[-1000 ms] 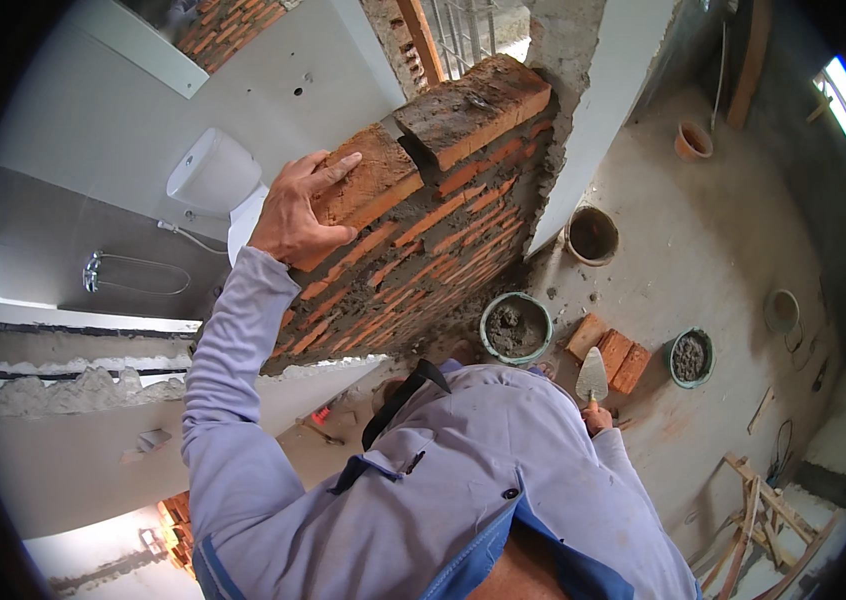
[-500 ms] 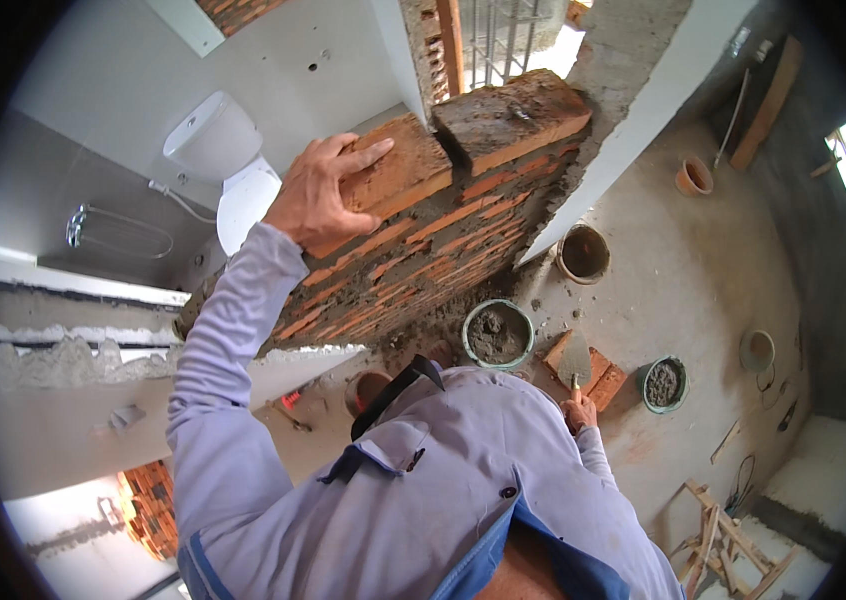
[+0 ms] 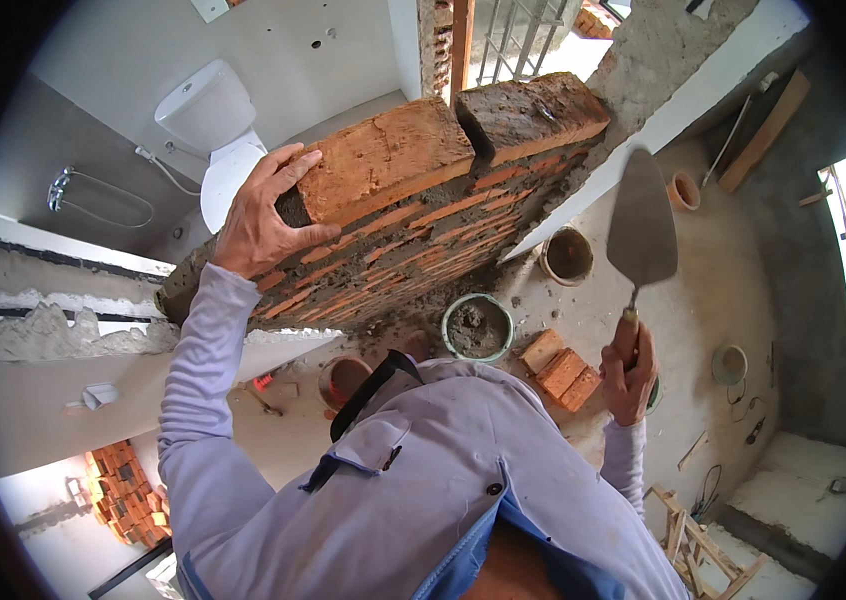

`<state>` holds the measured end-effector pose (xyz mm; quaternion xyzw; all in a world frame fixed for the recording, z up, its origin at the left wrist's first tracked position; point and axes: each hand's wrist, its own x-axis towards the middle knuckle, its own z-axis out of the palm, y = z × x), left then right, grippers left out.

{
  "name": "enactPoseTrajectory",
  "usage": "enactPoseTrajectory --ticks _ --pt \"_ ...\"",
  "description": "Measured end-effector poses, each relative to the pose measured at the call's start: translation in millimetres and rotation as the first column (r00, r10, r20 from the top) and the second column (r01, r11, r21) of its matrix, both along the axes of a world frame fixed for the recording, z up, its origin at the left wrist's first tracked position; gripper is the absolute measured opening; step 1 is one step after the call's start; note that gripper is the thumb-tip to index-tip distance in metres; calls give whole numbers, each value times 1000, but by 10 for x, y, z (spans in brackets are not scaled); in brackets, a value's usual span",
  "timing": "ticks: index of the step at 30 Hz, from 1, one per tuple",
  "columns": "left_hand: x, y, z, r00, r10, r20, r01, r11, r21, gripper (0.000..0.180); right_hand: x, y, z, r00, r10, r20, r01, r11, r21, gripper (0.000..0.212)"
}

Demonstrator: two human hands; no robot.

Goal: The person scoops mortar from a bucket and applies it to a brick wall using a trowel. They then pick up a brick, place it on the mortar, and tap it into position. The person also breaks a brick with the trowel and places the broken piece into the wall.

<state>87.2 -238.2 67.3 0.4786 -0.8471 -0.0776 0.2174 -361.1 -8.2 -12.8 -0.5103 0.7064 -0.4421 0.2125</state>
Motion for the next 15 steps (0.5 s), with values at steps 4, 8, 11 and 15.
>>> enactPoseTrajectory --ticks 4,8,11,15 --pt "-11 5 -101 986 44 -159 -41 999 24 93 430 -580 977 893 270 -361 -324 941 -98 49" --pt "37 7 -126 982 59 -180 -61 998 -6 91 834 -1092 1672 674 456 -581 -582 812 -38 50" --pt "47 -2 -180 981 62 -181 -71 996 -44 91 1067 -1373 1843 591 466 -658 -667 742 -74 50" --pt "38 41 -222 976 77 -204 -87 995 -42 92 1373 -1550 1818 592 463 -660 -687 717 -113 47"
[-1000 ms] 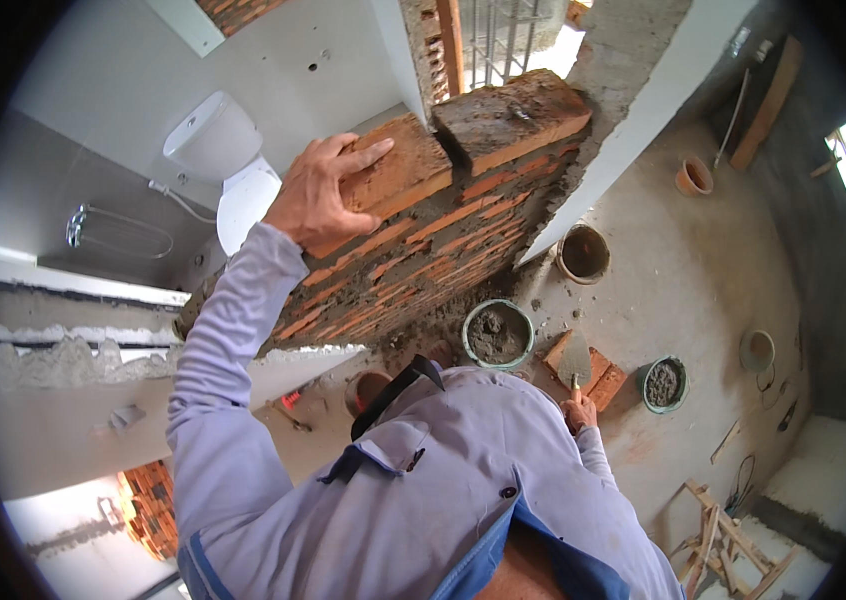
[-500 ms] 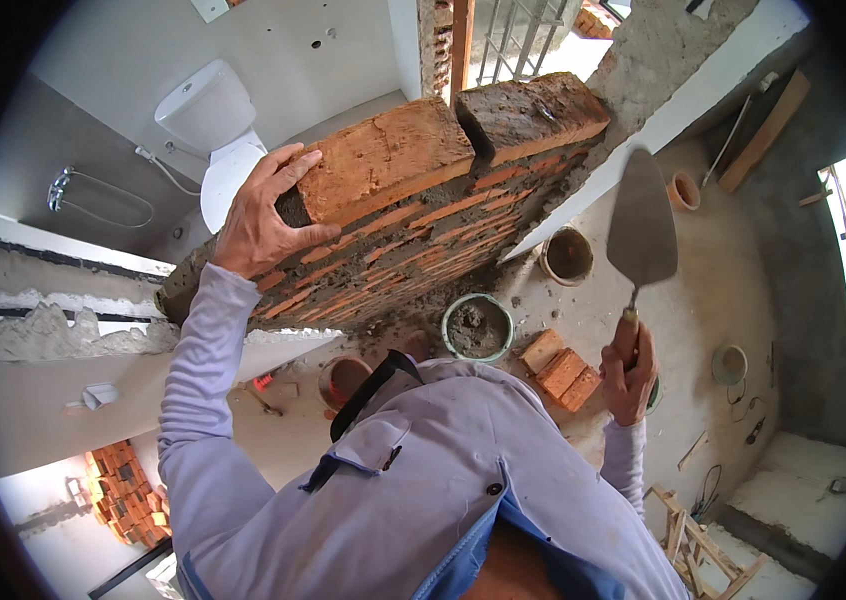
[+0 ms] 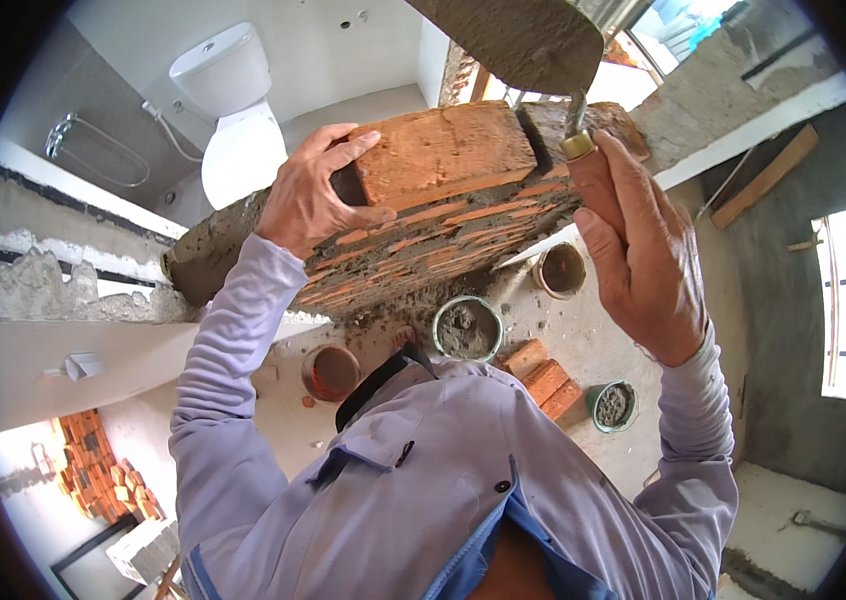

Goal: The person scoops mortar from a bucket and applies it to a brick wall using a trowel. They then pick up a brick, place it on the mortar, and tap it into position. The person also breaks a brick with the trowel and places the broken piece into the wall.

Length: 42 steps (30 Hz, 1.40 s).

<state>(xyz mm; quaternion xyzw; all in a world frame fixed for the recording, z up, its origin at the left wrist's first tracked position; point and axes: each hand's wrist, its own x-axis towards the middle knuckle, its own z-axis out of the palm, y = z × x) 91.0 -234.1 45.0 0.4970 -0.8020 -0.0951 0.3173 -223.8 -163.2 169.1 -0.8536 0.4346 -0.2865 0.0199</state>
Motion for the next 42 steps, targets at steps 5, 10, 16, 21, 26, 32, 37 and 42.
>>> enactPoseTrajectory --ticks 5,10,16,21,26,32,37,42 --pt "14 -11 -19 1000 -5 -10 5 1000 16 90 191 -115 -131 984 -15 -179 58 969 240 44" --pt "37 -26 -100 1000 22 22 -21 999 -36 82 345 -111 -162 999 -14 -32 19 987 158 35" --pt "8 5 -36 986 93 135 -81 992 -98 84 350 -191 80 1000 8 -16 -1 920 391 40" --pt "-46 94 -129 986 121 113 -93 968 -231 79 314 -154 103 990 -106 98 82 973 218 48" --pt "-77 126 -133 989 138 49 -124 966 -225 72 503 -196 63 973 -136 -186 185 941 284 51" --pt "-65 133 -195 982 170 76 -156 973 -170 72 620 -342 260 974 -71 -213 160 885 437 55" --pt "-64 130 -111 991 129 33 -126 989 -78 69 637 -266 61 913 -101 -396 281 859 428 57" --pt "-51 103 -158 994 105 -3 -105 993 -57 68 682 -313 192 961 -113 -252 218 870 441 60"
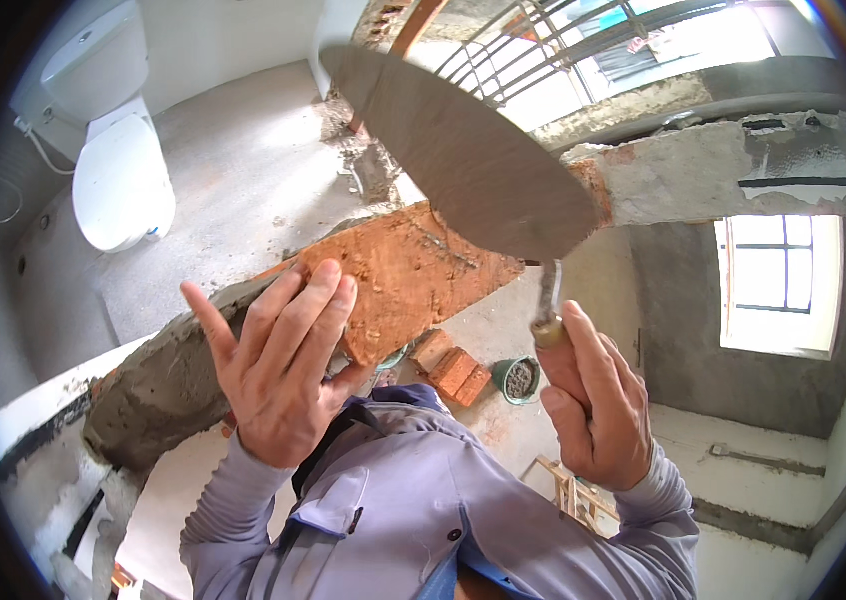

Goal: The person scoops mortar from a bucket and applies it to a brick wall using a trowel. They then pick up a brick, place it on the mortar, and tap it into position. The person also breaks a brick with the trowel and places the broken piece into the wall.

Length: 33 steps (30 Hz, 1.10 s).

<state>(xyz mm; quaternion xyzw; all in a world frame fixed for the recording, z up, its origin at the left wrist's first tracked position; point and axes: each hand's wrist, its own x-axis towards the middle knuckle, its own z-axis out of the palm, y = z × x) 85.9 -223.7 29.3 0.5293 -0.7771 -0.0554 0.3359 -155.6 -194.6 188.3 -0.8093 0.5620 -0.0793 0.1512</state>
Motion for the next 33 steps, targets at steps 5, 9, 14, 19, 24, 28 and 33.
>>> enactPoseTrajectory --ticks 5,9,14,19,24,28,33 --pt "11 6 -12 999 -39 -37 41 998 50 65 -37 -63 126 992 -63 -106 82 980 180 62" --pt "18 12 -33 997 -58 -48 61 996 64 61 -171 -73 64 997 -65 -44 67 996 51 60" --pt "44 -17 3 996 -72 -55 76 994 72 59 -131 -3 -42 991 -58 -125 80 979 185 60" --pt "30 -23 -1 998 -59 -35 62 996 69 59 -106 11 -49 994 -86 -72 92 991 95 60" --pt "-12 6 30 998 1 -55 3 998 68 58 -110 -72 42 1000 -8 -22 9 999 45 57" --pt "34 106 -4 994 -26 -107 23 999 -26 42 -91 139 -36 996 51 67 -42 990 -133 61" --pt "14 105 49 992 12 -122 -14 1000 -16 40 73 74 -116 976 125 -179 -129 992 -12 58"
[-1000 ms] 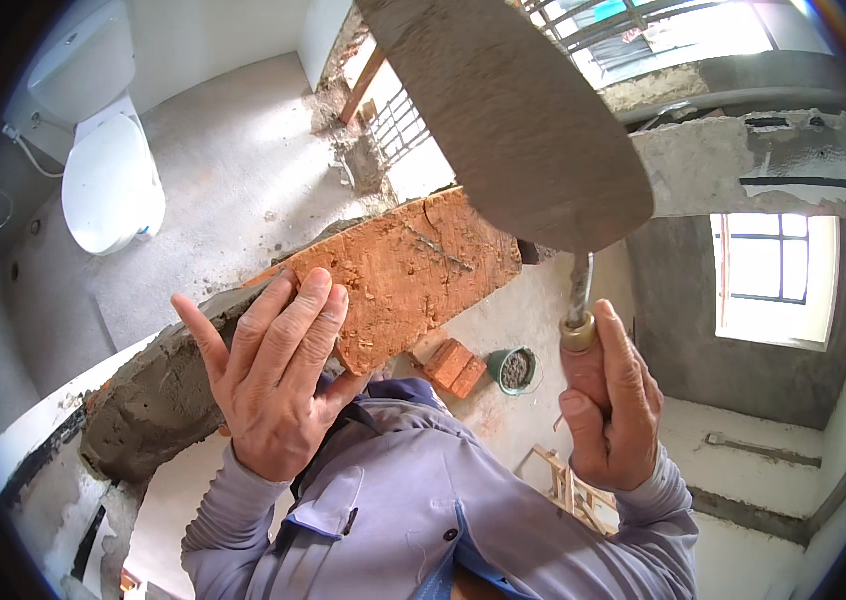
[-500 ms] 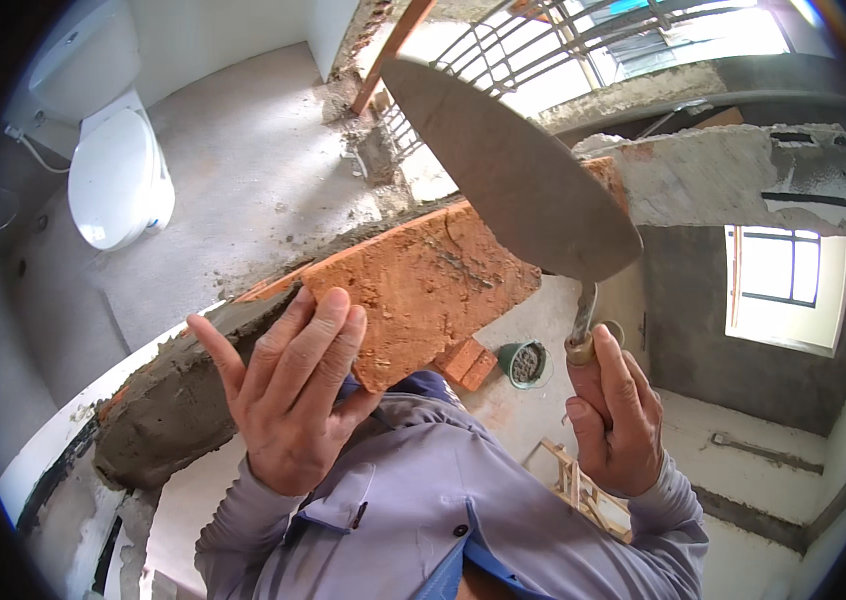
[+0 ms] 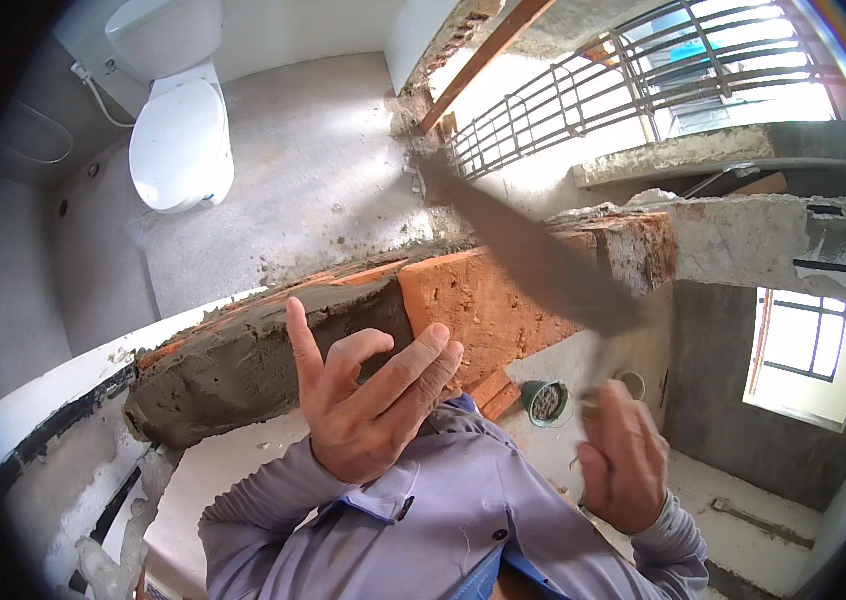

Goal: The person scoops mortar from a bucket and applies it to a brick wall using a trowel. They then pick up a brick, place it on the mortar, and tap it into position. The person also breaks a brick with the trowel and places the broken piece into the wall.

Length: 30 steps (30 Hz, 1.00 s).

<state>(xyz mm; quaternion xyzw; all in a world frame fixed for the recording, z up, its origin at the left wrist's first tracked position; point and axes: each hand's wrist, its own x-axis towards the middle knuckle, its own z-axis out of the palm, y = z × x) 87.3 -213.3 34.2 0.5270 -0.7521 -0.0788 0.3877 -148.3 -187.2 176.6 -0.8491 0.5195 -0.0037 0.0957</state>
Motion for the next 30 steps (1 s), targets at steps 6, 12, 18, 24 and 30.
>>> enactPoseTrajectory --ticks 6,12,18,24,30 --pt "18 4 -57 1000 14 27 -12 998 -61 41 57 -70 37 995 -45 89 38 996 78 55" --pt "11 -6 -43 992 37 117 -27 996 -88 43 19 -617 450 958 68 -280 -132 968 -216 39" --pt "-28 3 47 993 27 113 -17 996 -90 48 28 -1059 457 759 378 -530 -471 881 -47 35" --pt "3 12 -25 973 59 225 -24 988 -155 54 653 -1058 723 713 549 -437 -586 808 59 26" --pt "-30 66 121 961 35 275 -9 995 -95 51 -40 -731 937 919 389 68 -385 921 -65 41"
